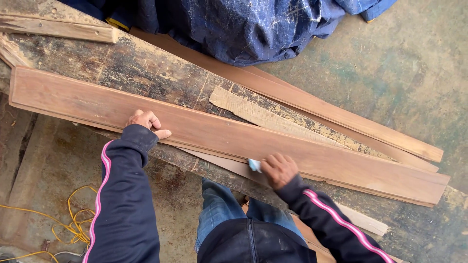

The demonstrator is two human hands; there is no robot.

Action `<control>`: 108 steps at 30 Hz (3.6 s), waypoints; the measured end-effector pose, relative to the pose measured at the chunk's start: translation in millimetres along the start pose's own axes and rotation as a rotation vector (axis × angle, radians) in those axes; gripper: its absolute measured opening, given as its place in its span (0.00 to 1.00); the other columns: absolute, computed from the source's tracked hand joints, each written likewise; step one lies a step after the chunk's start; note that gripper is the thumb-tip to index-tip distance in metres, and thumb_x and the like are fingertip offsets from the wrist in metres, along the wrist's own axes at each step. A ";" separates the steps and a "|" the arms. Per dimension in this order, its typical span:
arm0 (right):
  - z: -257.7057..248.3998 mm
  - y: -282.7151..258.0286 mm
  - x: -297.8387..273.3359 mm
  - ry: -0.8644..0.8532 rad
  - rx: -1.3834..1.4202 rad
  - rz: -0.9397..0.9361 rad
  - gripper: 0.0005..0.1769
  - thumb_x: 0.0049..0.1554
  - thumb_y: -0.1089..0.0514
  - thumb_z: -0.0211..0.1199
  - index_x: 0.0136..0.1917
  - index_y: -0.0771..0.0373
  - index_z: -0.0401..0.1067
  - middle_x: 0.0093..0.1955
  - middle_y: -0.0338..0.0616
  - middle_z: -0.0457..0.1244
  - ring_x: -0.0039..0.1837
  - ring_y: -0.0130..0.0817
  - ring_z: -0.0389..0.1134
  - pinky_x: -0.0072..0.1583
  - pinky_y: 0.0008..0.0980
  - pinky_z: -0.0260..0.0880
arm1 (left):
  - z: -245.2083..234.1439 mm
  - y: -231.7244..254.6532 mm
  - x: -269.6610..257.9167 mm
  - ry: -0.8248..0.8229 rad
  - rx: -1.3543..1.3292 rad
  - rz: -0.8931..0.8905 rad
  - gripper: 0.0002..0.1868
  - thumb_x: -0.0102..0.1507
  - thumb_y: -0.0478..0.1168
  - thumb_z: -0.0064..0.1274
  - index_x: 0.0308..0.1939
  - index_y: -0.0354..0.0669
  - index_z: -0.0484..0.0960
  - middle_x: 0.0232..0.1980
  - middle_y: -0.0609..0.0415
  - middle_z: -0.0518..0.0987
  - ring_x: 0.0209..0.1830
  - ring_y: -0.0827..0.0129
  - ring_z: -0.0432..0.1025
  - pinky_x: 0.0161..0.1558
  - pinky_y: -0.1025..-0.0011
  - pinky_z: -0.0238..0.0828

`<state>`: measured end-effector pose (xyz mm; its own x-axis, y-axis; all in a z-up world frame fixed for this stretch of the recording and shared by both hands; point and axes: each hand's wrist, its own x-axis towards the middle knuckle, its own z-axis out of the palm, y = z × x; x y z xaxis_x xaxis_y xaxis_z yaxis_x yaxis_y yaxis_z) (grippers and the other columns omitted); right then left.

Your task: Manually sanding wooden planks using sandpaper on a workbench.

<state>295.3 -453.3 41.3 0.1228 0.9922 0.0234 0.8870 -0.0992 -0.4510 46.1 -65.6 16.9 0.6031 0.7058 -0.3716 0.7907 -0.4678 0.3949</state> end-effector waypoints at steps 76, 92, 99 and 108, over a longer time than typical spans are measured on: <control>107.6 -73.5 21.7 0.697 -0.345 0.866 0.28 0.49 0.69 0.55 0.64 0.71 0.73 0.68 0.65 0.64 0.71 0.58 0.64 0.73 0.48 0.64 | -27.3 -53.9 32.3 0.034 0.302 0.677 0.64 0.51 0.78 0.48 0.78 0.43 0.44 0.82 0.39 0.41 0.82 0.46 0.32 0.74 0.41 0.19; 118.1 -59.4 4.2 0.829 -0.347 1.078 0.31 0.50 0.71 0.56 0.68 0.75 0.70 0.70 0.69 0.62 0.72 0.61 0.64 0.75 0.48 0.62 | -26.3 -56.0 34.5 -0.016 0.310 0.676 0.74 0.42 0.84 0.46 0.79 0.47 0.39 0.82 0.41 0.36 0.81 0.45 0.26 0.71 0.35 0.13; 114.8 -124.0 63.3 0.596 -0.217 0.539 0.39 0.42 0.73 0.47 0.67 0.67 0.71 0.71 0.57 0.64 0.74 0.48 0.64 0.77 0.51 0.53 | -22.4 -62.0 36.2 -0.013 0.322 0.697 0.73 0.42 0.85 0.45 0.79 0.47 0.39 0.82 0.42 0.37 0.82 0.46 0.25 0.71 0.36 0.12; 118.2 -67.1 40.8 0.760 -0.501 1.163 0.26 0.55 0.73 0.54 0.67 0.75 0.71 0.68 0.70 0.64 0.69 0.62 0.67 0.71 0.49 0.67 | -21.9 -58.5 35.7 -0.008 0.316 0.658 0.73 0.42 0.86 0.44 0.79 0.50 0.39 0.82 0.43 0.36 0.82 0.47 0.25 0.72 0.37 0.11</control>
<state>188.2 -397.2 -32.9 0.9150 0.0773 0.3960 0.1675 -0.9656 -0.1986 19.1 -1.4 -1.1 0.9638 0.2220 -0.1476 0.2558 -0.9261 0.2774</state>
